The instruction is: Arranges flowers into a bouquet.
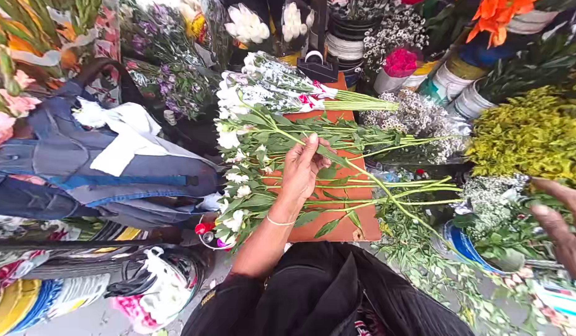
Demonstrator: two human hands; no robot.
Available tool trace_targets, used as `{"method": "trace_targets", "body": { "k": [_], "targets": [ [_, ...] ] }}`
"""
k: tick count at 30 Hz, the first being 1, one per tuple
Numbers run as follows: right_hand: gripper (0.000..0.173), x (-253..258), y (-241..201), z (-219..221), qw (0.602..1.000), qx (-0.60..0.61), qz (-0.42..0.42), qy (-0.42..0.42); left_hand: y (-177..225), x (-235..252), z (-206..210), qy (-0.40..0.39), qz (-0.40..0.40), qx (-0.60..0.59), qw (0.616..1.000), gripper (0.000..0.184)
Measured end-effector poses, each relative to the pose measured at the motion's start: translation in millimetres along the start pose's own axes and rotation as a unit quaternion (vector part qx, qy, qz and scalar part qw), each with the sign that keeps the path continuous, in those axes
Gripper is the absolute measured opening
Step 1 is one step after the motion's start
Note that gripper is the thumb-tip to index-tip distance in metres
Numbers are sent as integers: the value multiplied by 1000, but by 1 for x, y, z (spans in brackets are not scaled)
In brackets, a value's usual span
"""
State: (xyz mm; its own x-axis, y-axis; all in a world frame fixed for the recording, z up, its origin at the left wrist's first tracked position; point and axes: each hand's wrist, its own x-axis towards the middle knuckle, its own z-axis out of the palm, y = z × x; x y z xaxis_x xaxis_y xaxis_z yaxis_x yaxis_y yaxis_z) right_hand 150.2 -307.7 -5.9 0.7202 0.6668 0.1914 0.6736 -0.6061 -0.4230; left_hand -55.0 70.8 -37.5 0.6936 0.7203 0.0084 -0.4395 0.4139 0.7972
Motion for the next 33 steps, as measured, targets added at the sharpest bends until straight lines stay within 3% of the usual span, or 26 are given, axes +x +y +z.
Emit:
{"method": "trace_targets", "body": {
  "k": [2, 3, 5, 7, 9, 11, 13, 14, 16, 18, 21, 24, 26, 29, 31, 33],
  "targets": [
    [52, 20, -64, 50, 986, 96, -118, -65, -3, -1, 5, -3, -6, -19, 1000, 32],
    [47, 23, -86, 75, 975, 144, -140, -90, -4, -1, 4, 4, 2, -24, 1000, 31],
    [31, 25, -116, 116, 964, 213, -147, -64, -5, 1, -8, 19, 32, 2, 999, 28],
    [28, 30, -133, 137, 968, 184, -170, -14, -10, 0, -27, -11, 48, 49, 998, 27],
    [26, 36, -148, 153, 968, 122, -219, 25, -17, -6, -39, -60, 13, 48, 997, 32],
    [24, 41, -162, 169, 961, 129, -245, 23, -22, -16, -40, -74, -29, 22, 997, 42],
    [23, 46, -174, 181, 951, 162, -261, 24, -24, -25, -42, -67, -3, 113, 991, 43],
    [22, 48, -180, 185, 946, 172, -274, 27, -26, -31, -41, -37, 32, 223, 974, 44],
    [22, 50, -193, 193, 937, 187, -295, 29, -37, -44, -34, 50, 111, 436, 892, 44],
    [23, 55, -203, 196, 932, 193, -305, 24, -51, -57, -25, 68, 182, 537, 821, 39],
    [25, 77, -198, 191, 925, 185, -330, 34, -52, -72, -33, -52, 219, 552, 802, 32],
    [30, 103, -170, 175, 916, 141, -372, 55, -39, -103, -69, -165, 232, 523, 803, 36],
    [35, 118, -140, 164, 914, 115, -387, 43, -28, -144, -108, -150, 180, 509, 829, 39],
    [41, 131, -89, 160, 922, 109, -371, -18, -35, -223, -179, -44, -62, 488, 870, 52],
    [40, 132, -69, 166, 924, 123, -357, -68, -54, -267, -217, 61, -286, 504, 813, 60],
    [38, 130, -69, 180, 922, 138, -345, -106, -88, -296, -240, 171, -435, 525, 711, 66]
  ]
}}
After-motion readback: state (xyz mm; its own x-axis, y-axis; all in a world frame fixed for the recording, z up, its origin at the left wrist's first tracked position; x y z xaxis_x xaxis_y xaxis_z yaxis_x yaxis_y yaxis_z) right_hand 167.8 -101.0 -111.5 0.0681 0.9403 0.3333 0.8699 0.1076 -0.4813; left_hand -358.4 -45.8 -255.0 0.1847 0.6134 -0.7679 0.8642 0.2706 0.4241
